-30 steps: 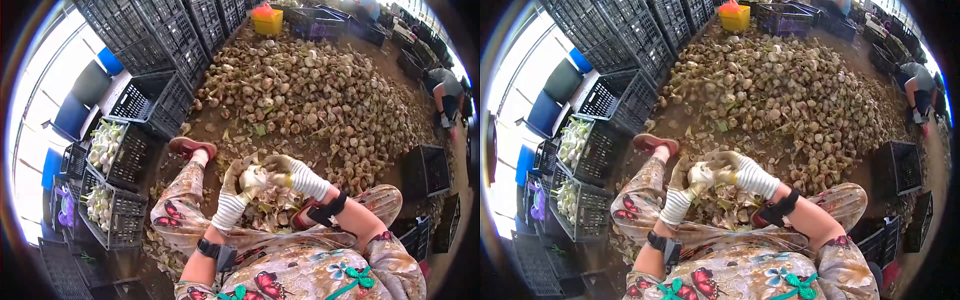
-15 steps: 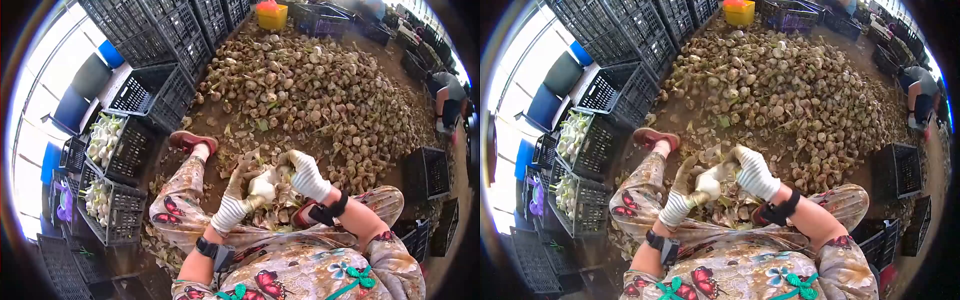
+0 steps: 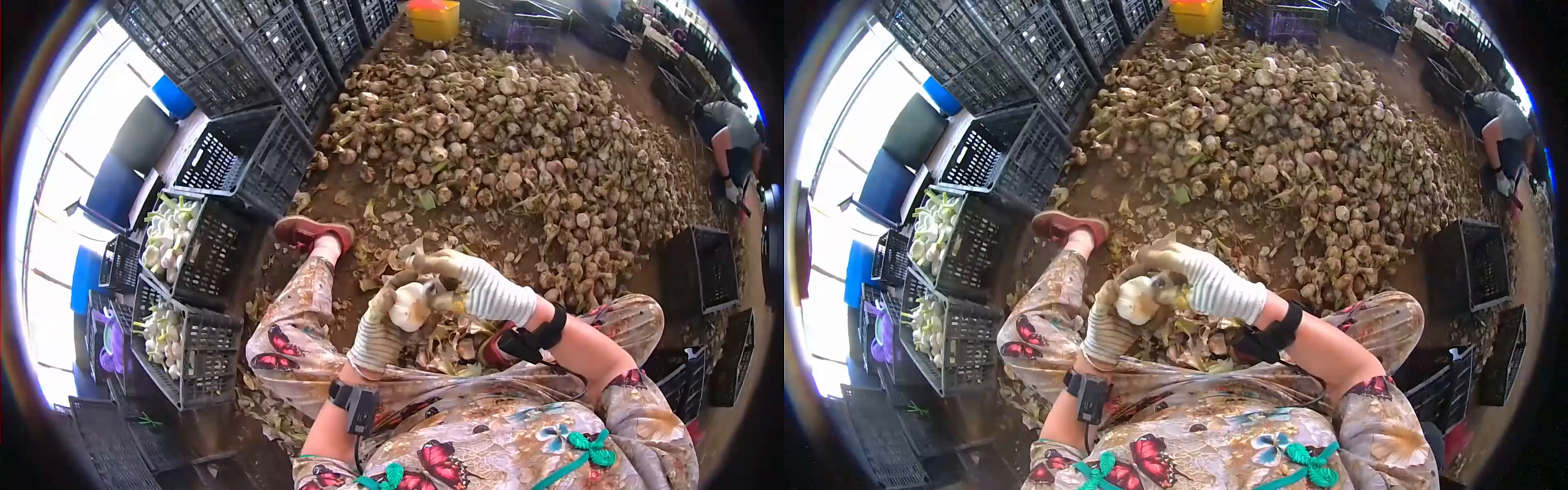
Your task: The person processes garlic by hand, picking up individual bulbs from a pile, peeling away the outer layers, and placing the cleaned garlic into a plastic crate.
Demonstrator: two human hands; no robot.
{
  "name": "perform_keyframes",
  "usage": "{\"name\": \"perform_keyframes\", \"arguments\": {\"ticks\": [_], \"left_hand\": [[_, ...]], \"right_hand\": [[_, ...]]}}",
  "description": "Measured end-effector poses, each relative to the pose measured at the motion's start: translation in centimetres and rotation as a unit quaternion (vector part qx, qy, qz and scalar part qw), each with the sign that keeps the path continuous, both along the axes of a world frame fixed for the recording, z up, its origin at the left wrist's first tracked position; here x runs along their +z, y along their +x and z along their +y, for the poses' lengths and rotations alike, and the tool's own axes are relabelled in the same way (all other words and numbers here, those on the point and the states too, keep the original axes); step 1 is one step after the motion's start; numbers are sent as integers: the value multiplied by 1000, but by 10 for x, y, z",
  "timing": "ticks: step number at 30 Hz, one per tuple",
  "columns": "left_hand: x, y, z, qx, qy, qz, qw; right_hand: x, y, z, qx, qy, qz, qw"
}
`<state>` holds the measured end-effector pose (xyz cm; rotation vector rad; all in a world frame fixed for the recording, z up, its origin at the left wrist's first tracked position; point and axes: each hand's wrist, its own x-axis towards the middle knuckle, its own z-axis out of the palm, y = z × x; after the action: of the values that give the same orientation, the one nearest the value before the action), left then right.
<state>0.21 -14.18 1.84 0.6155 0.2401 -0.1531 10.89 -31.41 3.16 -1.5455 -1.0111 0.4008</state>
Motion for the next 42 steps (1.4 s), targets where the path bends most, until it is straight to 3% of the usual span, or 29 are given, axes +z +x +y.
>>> {"name": "perform_keyframes", "arguments": {"ticks": [2, 5, 9, 12, 15, 18, 19, 20, 22, 23, 24, 25, 28, 30, 34, 36, 37, 40, 41, 42], "left_hand": [[-7, 2, 2, -11, -14, 21, 1000], [-9, 3, 4, 0, -33, 69, 997], [-7, -5, -1, -21, 0, 9, 1000], [-3, -6, -4, 8, 123, 22, 992], [-26, 1, 4, 75, 18, 80, 994], [-32, 5, 6, 114, -20, 115, 987], [-32, 6, 7, 116, -43, 107, 987], [-33, 7, 9, 118, -67, 98, 986], [-42, 11, 15, 138, -123, 115, 976], [-40, 11, 18, 144, -145, 121, 971], [-38, 10, 21, 151, -167, 128, 966], [-25, 8, 19, 117, -149, 85, 978], [-29, 6, 21, 156, -161, 105, 969], [-27, 6, 22, 207, -185, 167, 946], [-61, -6, 40, 232, -139, 220, 937], [-27, -4, 85, 277, -229, 149, 921], [8, 1, 110, 330, -185, 47, 924], [49, -6, 246, 96, -273, -192, 938], [38, 7, 263, 213, -26, -211, 954], [25, 20, 280, 321, 228, -149, 907]], "right_hand": [[6, 3, 2, 14, -32, -67, 997], [-7, -2, 7, -11, -30, 1, 999], [-9, -6, 10, -43, -53, 35, 997], [-10, -7, 10, -34, -84, 50, 995], [9, -25, 9, 20, -154, 108, 982], [7, -42, 4, 195, -76, 173, 962], [24, -38, 0, 192, -105, 142, 965], [44, -32, -3, 142, -164, 225, 950], [20, -14, -13, 37, -81, 344, 935], [1, 2, -15, 1, -180, 140, 974], [-18, 14, -18, -35, -268, -72, 960], [-28, 15, -23, -73, -303, -172, 935], [-48, 7, -26, -90, -239, -139, 957], [-28, 1, -19, -51, -310, -78, 946], [-59, 7, -22, -13, -375, -45, 926], [-69, 9, -26, -3, -365, -33, 930], [-71, 12, -26, 2, -356, -13, 934], [-80, 9, -28, 14, -351, 11, 936], [-82, 8, -27, 8, -355, -15, 935], [-84, 8, -25, 1, -357, -41, 933]]}}
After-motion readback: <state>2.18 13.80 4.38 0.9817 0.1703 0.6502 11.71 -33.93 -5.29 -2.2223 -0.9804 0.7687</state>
